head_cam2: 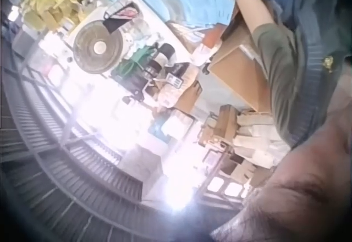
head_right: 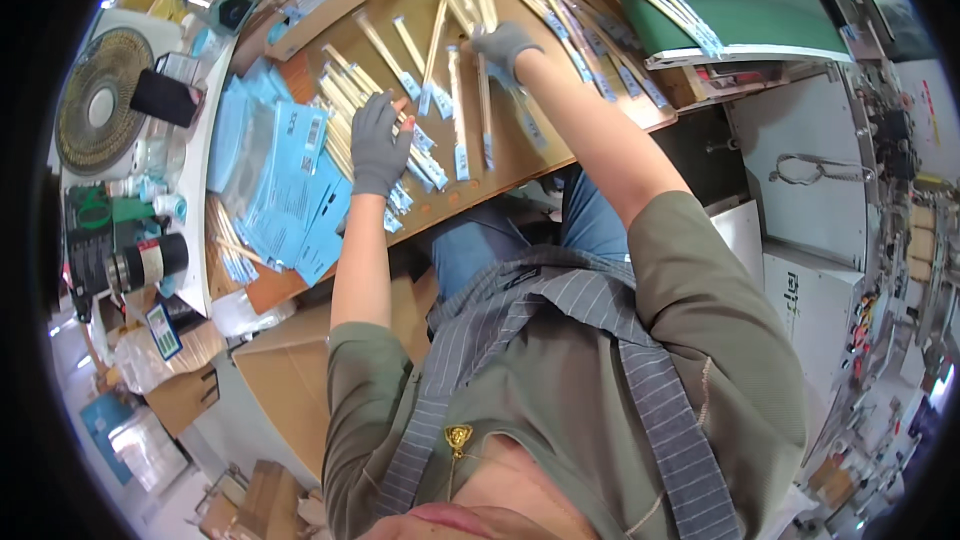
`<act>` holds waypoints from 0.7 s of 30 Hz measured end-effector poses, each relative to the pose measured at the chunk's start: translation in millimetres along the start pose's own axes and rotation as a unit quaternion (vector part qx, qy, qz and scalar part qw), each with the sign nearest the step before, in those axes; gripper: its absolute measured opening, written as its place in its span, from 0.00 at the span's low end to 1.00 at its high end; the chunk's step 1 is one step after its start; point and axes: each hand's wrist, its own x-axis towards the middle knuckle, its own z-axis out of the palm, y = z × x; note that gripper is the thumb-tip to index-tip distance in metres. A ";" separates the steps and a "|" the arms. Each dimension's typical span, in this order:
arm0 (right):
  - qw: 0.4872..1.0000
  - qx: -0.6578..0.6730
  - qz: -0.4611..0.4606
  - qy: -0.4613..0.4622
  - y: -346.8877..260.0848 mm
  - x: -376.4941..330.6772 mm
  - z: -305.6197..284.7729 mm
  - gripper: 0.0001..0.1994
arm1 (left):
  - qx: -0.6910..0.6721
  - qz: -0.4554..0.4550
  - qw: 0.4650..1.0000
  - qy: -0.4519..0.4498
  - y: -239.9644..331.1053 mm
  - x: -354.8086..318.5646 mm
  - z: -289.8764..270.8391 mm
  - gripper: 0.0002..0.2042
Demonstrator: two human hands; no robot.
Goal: Packaging bunches of long, thin sticks into plastic bags and placing them in boxes.
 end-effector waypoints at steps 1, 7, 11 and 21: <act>0.999 0.002 -0.033 -0.038 -3.2 -1.7 -4.8 0.20 | -0.011 0.001 1.000 0.005 -1.5 -2.4 -1.3 0.15; 0.999 0.005 -0.032 -0.009 -32.2 -16.6 -17.1 0.25 | -0.015 -0.012 1.000 0.004 -3.8 -7.2 -3.2 0.15; 0.998 -0.040 -0.056 0.004 -22.3 -3.6 -19.5 0.17 | -0.012 -0.009 1.000 -0.005 -0.7 -4.6 -4.0 0.15; 0.997 -0.026 -0.034 0.057 -31.7 -22.8 -10.4 0.32 | -0.024 -0.020 0.999 -0.022 -1.3 -2.5 -7.5 0.16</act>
